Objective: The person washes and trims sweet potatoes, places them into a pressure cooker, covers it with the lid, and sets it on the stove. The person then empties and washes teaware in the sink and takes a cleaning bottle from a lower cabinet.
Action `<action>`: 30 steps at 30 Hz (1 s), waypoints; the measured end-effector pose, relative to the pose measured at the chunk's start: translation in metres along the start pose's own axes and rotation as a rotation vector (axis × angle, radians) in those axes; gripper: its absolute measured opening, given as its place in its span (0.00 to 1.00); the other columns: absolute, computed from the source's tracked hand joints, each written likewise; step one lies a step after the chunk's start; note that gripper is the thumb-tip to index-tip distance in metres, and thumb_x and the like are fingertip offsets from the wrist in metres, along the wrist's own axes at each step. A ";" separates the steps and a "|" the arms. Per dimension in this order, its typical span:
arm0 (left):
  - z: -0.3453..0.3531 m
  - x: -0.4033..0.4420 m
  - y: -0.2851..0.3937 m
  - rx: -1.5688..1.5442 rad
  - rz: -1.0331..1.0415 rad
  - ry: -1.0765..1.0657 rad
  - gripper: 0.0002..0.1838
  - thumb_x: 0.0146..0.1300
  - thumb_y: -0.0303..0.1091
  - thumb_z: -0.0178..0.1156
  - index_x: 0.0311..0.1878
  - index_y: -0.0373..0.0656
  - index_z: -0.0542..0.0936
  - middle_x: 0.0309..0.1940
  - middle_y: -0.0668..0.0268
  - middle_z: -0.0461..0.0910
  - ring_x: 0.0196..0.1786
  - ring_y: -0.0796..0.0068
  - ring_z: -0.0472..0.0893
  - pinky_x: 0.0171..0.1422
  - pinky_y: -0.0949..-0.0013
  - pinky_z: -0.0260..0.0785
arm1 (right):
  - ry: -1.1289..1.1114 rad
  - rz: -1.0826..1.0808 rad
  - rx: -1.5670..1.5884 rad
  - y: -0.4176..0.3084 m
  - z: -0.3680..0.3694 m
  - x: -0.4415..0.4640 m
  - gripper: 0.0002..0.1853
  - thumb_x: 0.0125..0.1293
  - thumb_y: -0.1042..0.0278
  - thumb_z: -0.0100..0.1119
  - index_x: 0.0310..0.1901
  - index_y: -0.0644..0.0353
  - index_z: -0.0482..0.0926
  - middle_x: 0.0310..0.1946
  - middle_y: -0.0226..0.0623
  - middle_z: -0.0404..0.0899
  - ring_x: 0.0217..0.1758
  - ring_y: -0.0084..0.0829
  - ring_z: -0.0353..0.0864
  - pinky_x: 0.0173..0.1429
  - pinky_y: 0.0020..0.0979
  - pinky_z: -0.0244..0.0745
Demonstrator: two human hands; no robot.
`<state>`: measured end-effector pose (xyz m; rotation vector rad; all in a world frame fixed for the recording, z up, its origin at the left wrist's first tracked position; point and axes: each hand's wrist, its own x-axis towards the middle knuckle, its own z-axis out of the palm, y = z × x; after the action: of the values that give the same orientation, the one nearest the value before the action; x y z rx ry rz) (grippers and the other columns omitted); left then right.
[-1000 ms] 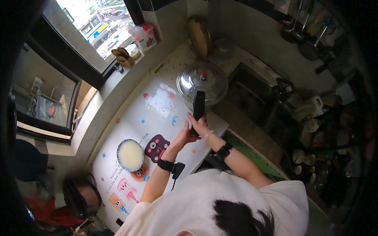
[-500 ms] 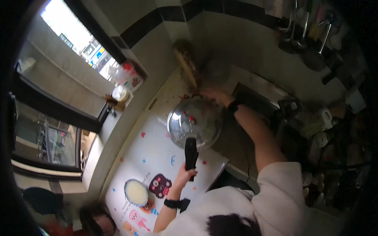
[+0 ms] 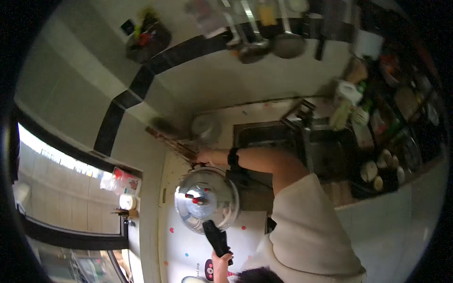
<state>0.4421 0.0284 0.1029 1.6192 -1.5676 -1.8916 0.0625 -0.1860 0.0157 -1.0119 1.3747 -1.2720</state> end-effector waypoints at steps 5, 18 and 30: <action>-0.021 -0.075 0.057 0.177 0.041 -0.090 0.19 0.35 0.20 0.54 0.37 0.28 0.72 0.25 0.56 0.76 0.24 0.67 0.77 0.31 0.70 0.71 | 0.238 -0.363 -0.710 -0.028 -0.047 -0.077 0.09 0.53 0.65 0.60 0.31 0.61 0.81 0.21 0.34 0.78 0.24 0.25 0.75 0.27 0.31 0.68; -0.012 -0.203 0.092 0.616 0.216 -0.716 0.21 0.32 0.24 0.55 0.36 0.26 0.74 0.24 0.55 0.77 0.25 0.66 0.77 0.33 0.69 0.71 | 0.901 0.047 0.177 -0.134 -0.026 -0.581 0.06 0.52 0.68 0.60 0.29 0.61 0.81 0.19 0.28 0.74 0.21 0.18 0.69 0.23 0.24 0.62; 0.229 -0.301 0.021 1.123 0.589 -1.537 0.18 0.44 0.29 0.61 0.42 0.35 0.75 0.23 0.68 0.75 0.26 0.79 0.72 0.31 0.74 0.64 | 1.723 0.014 0.422 -0.093 0.056 -1.024 0.06 0.57 0.67 0.59 0.29 0.60 0.78 0.19 0.26 0.70 0.22 0.19 0.67 0.26 0.21 0.61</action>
<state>0.3625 0.3624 0.2617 -0.8608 -3.3857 -1.8268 0.3024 0.7931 0.2254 0.7203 2.0239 -2.3975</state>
